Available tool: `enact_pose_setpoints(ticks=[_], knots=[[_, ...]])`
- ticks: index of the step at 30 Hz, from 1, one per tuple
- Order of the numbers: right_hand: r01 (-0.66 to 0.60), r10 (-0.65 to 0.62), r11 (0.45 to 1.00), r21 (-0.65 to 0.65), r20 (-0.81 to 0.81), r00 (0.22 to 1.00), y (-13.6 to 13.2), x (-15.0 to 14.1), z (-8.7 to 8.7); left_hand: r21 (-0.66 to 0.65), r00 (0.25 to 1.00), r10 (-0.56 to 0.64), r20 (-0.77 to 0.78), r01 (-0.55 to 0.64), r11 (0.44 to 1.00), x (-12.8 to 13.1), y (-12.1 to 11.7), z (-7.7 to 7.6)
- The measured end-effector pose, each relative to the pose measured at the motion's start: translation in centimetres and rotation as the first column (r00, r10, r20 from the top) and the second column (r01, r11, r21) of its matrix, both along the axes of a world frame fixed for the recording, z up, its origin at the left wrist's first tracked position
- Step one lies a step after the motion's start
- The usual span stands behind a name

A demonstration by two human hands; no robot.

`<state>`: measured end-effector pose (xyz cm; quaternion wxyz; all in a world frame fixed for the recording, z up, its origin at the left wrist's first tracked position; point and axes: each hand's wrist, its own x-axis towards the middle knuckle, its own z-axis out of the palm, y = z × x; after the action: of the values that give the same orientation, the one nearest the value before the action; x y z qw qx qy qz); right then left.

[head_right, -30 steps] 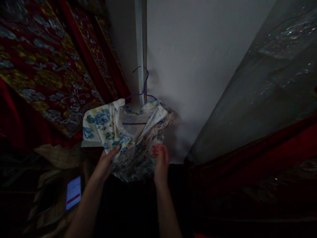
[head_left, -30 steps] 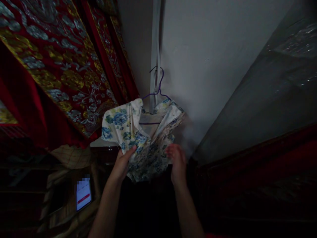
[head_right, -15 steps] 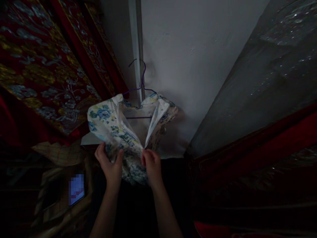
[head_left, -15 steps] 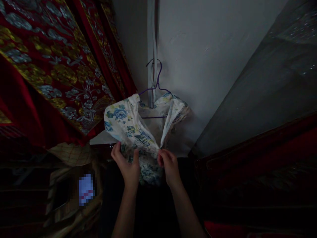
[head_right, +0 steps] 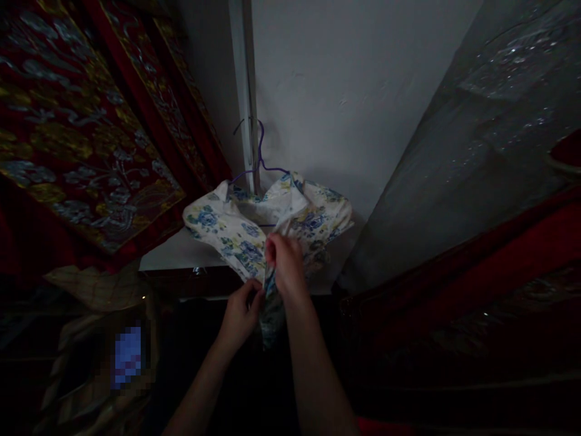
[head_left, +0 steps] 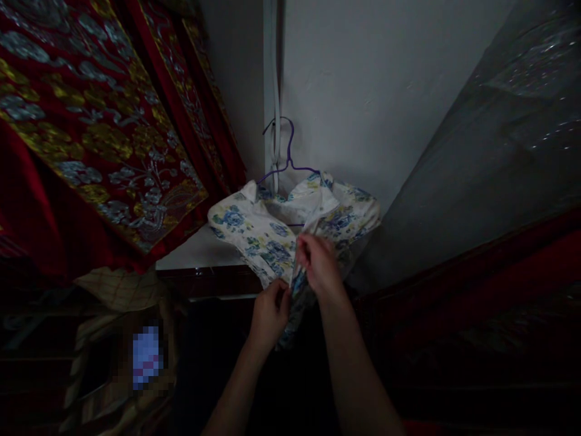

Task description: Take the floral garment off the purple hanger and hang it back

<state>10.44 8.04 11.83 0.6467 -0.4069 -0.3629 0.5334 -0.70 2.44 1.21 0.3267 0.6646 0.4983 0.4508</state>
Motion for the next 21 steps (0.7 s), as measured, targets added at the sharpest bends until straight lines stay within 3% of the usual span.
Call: enact_pose_setpoints(ticks=[3,6,8,11,13,16,19,21], knots=[[0.024,-0.020,0.995,0.098,-0.035,0.999,3.8,0.5,5.8,-0.024,0.978,-0.011,-0.207,0.006,1.000,0.4,0.9,-0.3],[0.028,-0.036,0.984,0.176,0.042,0.998,5.0,0.4,8.5,-0.049,0.900,-0.057,-0.432,0.039,0.998,-0.5,2.1,1.2],[0.007,-0.030,0.983,0.185,0.122,0.992,4.3,0.2,8.1,-0.044,0.880,-0.097,-0.466,0.086,0.995,-1.5,2.9,3.5],[-0.030,-0.016,0.980,0.195,0.229,0.973,2.5,-0.1,6.5,0.195,0.973,-0.056,-0.223,0.101,0.976,-2.6,4.4,8.5],[-0.081,0.014,0.970,0.231,0.281,0.960,1.6,-0.1,6.1,0.430,0.999,-0.008,-0.047,0.028,0.903,-2.7,5.4,12.0],[-0.152,0.037,0.935,0.319,0.338,0.940,1.1,-0.1,6.7,0.657,0.995,0.059,-0.077,0.006,0.754,-2.2,7.0,16.1],[-0.124,-0.041,0.915,0.383,0.394,0.918,1.8,-0.1,6.7,0.744,0.986,0.125,-0.108,-0.004,0.668,-2.5,8.5,17.9],[-0.085,-0.103,0.927,0.366,0.465,0.879,2.5,-0.2,5.4,0.722,0.992,0.124,-0.026,-0.067,0.689,-3.9,9.4,18.1]])
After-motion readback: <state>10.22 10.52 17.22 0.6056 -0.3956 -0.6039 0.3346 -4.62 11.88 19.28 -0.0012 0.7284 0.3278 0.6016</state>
